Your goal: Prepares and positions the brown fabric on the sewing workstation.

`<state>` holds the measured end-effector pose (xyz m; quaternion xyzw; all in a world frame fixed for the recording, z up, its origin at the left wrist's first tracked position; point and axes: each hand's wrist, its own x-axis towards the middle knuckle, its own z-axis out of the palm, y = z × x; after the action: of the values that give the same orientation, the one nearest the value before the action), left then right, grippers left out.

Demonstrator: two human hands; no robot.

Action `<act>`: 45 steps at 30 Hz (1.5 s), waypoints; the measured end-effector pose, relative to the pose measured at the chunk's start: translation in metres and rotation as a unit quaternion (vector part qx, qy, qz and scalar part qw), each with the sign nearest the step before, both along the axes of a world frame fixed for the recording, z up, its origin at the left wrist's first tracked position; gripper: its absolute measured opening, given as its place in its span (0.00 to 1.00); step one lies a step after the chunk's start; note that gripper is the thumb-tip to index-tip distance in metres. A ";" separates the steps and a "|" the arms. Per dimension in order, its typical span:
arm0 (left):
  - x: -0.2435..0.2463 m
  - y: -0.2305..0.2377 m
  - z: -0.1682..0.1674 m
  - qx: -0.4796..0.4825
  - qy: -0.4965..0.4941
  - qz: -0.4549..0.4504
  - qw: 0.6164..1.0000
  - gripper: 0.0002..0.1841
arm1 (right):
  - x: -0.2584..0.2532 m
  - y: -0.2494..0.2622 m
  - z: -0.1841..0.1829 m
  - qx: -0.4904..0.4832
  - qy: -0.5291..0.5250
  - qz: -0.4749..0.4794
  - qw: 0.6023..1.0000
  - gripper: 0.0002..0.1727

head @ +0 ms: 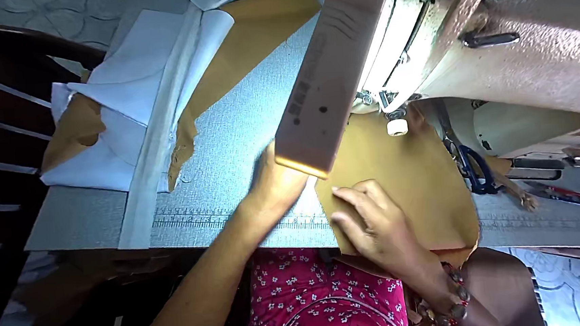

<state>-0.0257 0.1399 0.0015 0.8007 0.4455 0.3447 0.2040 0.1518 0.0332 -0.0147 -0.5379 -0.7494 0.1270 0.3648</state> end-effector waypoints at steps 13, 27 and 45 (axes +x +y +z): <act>0.010 0.042 -0.027 0.065 -0.087 -0.094 0.990 0.13 | 0.013 0.002 -0.014 0.012 0.165 -0.046 0.985 0.12; 0.014 0.043 -0.021 0.041 0.032 -0.090 0.995 0.13 | 0.011 0.003 -0.016 0.038 0.094 -0.013 0.995 0.13; -0.027 0.061 -0.034 0.149 0.178 -0.234 0.944 0.21 | -0.004 -0.015 -0.012 0.035 -0.135 -0.058 0.988 0.14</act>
<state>-0.0528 0.2009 -0.0323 0.9520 0.2185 0.2012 0.0746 0.1478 0.0177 -0.0266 -0.5796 -0.7633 0.0055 0.2854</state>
